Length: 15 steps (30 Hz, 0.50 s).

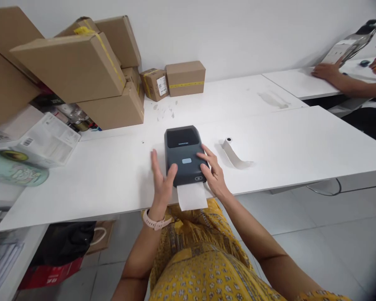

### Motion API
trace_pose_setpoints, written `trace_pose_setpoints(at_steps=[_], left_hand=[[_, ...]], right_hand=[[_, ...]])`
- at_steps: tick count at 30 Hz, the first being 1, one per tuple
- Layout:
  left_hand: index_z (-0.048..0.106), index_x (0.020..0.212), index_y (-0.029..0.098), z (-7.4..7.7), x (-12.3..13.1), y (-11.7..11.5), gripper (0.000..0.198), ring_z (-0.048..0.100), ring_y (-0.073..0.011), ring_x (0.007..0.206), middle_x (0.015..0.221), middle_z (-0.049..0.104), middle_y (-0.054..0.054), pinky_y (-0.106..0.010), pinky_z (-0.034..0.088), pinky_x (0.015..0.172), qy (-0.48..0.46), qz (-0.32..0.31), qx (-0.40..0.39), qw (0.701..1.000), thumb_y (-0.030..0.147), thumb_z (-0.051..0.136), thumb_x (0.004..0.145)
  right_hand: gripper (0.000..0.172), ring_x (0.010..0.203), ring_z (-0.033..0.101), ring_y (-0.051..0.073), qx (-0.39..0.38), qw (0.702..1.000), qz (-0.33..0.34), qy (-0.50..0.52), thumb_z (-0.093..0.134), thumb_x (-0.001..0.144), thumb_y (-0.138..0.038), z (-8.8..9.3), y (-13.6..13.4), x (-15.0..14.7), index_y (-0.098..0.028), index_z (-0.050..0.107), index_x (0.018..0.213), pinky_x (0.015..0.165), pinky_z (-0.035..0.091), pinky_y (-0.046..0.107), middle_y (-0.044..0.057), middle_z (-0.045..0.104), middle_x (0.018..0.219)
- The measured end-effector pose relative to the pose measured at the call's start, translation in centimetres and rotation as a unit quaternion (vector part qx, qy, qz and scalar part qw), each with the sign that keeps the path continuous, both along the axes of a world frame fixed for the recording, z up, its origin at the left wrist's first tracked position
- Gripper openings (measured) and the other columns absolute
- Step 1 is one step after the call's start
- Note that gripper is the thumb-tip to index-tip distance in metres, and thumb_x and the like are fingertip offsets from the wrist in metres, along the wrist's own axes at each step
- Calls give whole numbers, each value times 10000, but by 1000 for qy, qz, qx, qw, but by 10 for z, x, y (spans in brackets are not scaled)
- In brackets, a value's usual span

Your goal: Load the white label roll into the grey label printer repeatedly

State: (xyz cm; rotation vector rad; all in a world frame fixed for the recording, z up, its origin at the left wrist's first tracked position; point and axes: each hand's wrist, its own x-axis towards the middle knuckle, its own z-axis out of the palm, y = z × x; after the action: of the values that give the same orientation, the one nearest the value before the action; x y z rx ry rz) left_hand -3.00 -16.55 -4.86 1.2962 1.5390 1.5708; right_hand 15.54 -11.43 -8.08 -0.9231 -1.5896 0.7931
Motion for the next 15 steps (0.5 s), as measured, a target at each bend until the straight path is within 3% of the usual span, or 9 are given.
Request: trace_pose_setpoints(at_steps=[2, 5, 8, 12, 15], left_hand=[[236, 1618, 336, -11, 5, 14, 849, 316, -310, 1533, 1689, 270, -58, -461, 382, 1217, -75, -48, -54, 995, 475, 683, 909], [241, 1615, 326, -19, 8, 14, 866, 405, -315, 1485, 1658, 339, -76, -435, 445, 1176, -135, -78, -81, 984, 478, 700, 897], [263, 1606, 311, -17, 6, 9, 859, 440, -316, 1461, 1625, 396, -86, -439, 459, 1164, -136, -94, -79, 983, 480, 707, 891], [277, 1598, 314, -14, 3, 13, 844, 444, -309, 1457, 1605, 425, -79, -443, 445, 1174, -115, -96, -72, 986, 488, 704, 891], [310, 1583, 313, -14, 4, 14, 807, 422, -302, 1470, 1608, 417, -72, -431, 431, 1180, -101, -94, -71, 988, 502, 690, 897]], right_hand=[[710, 1568, 251, 287, -97, 993, 0, 62, 630, 906, -597, -6, 1, 0, -376, 391, 1538, 1254, 283, 574, 30, 258, 1698], [976, 1537, 324, 317, -209, 967, 73, 128, 700, 822, -652, -12, 5, 2, -365, 205, 1613, 1215, 352, 593, 74, 270, 1692], [1049, 1478, 429, 324, -240, 950, 119, 159, 734, 787, -653, -11, 8, 4, -347, 178, 1622, 1192, 398, 586, 90, 336, 1664], [1036, 1445, 474, 328, -217, 960, 115, 133, 725, 811, -631, -9, 10, 7, -344, 158, 1628, 1173, 420, 589, 95, 387, 1638], [971, 1492, 409, 318, -175, 975, 104, 85, 678, 854, -627, -5, 10, 7, -366, 153, 1628, 1195, 392, 585, 76, 362, 1654]])
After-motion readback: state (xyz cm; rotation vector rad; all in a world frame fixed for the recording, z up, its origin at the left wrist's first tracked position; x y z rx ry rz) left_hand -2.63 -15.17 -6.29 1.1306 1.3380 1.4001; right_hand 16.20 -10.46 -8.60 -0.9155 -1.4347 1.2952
